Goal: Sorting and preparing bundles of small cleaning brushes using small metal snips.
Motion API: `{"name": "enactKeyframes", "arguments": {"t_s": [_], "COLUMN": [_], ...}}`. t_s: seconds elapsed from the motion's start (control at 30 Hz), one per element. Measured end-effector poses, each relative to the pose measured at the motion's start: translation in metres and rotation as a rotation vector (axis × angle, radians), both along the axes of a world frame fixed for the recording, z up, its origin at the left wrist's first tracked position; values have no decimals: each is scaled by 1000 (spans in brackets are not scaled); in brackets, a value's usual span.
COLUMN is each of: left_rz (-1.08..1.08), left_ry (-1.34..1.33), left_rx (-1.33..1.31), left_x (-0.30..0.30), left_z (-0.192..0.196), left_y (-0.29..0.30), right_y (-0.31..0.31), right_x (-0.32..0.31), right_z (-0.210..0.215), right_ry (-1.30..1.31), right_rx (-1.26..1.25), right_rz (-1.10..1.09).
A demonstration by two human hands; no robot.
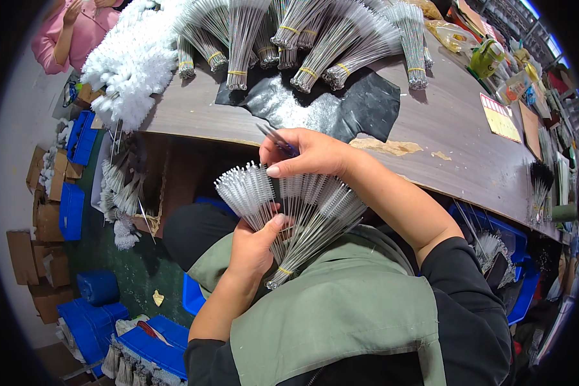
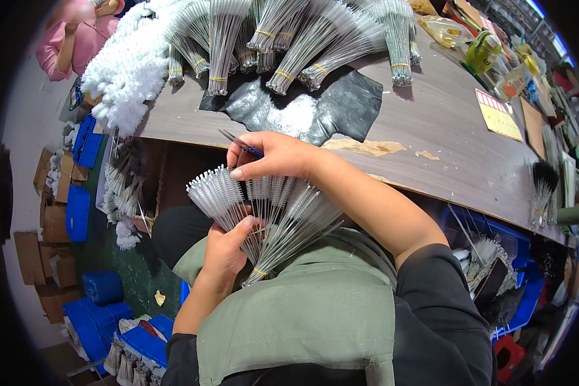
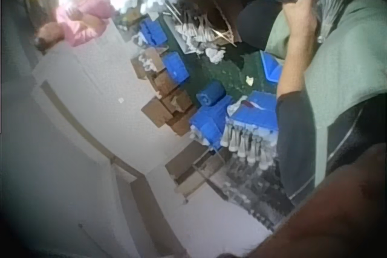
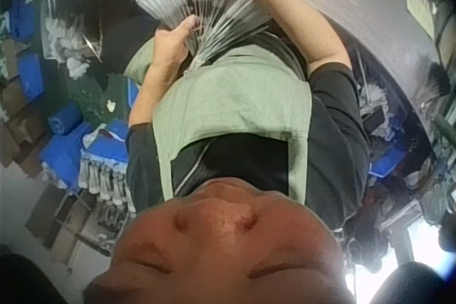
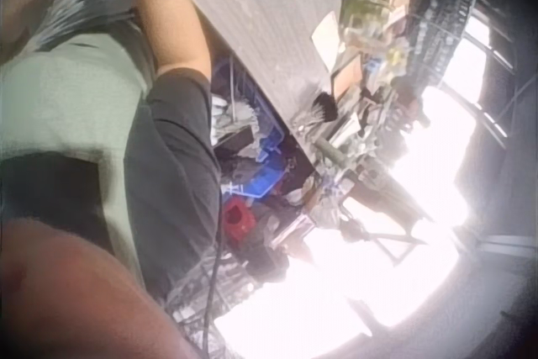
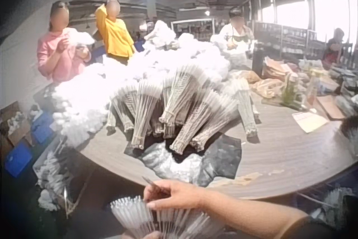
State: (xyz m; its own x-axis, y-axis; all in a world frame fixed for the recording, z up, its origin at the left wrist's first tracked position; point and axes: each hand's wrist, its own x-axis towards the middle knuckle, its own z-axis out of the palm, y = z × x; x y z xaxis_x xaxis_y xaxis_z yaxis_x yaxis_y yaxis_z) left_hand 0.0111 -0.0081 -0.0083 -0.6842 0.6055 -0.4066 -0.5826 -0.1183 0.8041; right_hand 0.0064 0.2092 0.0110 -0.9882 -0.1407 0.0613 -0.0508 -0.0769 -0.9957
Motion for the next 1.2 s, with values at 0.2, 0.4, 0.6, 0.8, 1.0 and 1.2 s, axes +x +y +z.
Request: {"name": "enactKeyframes", "arguments": {"t_s": [0.2,0.4,0.6,0.8,1.0,1.2], "left_rz": [-36,7,23,9,-21,-23], "left_ry": [3,-14,-22,-57,-114,-122], "left_rx": [-20,-13,-50,-39,7,-43], "left_x": [-2,-3,-5,-15,-24,-14], "left_z": [-1,-2,-1,8,25,22], "left_y": [-5,-5,-4,-1,0,-3], "right_y": [6,3,0,5,6,2], "right_x": [0,-2,1,-7,-10,-4], "right_z": [-9,-12,-1,3,23,15], "right_ry": [-61,-68,-67,40,-26,-42], "right_rx": [-70,-125,-158,-57,-34,-83], "right_rz": [34,15,48,35,-33,0]}}
